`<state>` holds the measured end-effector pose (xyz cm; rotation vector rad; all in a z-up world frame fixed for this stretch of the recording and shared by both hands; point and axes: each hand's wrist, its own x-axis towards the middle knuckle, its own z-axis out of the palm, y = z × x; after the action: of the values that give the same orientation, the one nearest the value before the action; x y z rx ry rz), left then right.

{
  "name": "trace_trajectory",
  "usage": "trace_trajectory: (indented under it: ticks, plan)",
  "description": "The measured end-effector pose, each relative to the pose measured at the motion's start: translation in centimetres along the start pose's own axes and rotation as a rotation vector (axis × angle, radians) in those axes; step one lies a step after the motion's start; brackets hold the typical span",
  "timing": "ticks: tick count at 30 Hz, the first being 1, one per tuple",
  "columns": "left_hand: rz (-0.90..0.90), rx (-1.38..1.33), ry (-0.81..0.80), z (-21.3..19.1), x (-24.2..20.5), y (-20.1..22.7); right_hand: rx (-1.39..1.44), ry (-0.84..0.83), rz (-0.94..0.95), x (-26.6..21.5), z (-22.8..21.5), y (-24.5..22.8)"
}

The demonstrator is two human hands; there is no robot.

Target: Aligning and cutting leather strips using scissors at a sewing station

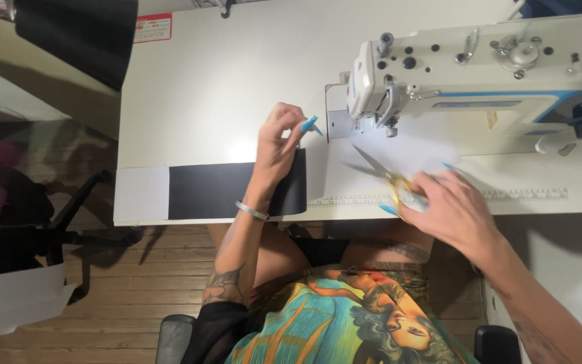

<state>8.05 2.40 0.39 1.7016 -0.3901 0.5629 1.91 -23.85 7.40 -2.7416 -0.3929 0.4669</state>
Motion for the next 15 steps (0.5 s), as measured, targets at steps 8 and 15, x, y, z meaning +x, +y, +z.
trace_trajectory:
  ticks: [8, 15]
  plan:
    - [-0.152, 0.31, 0.229, -0.2, 0.6, -1.5, -0.55, -0.235, 0.386, -4.0, -1.2, 1.5]
    - [-0.087, 0.671, 0.327, -8.1, -0.1, 3.4, -0.557, -0.372, 0.733, -6.8, -3.0, 2.0]
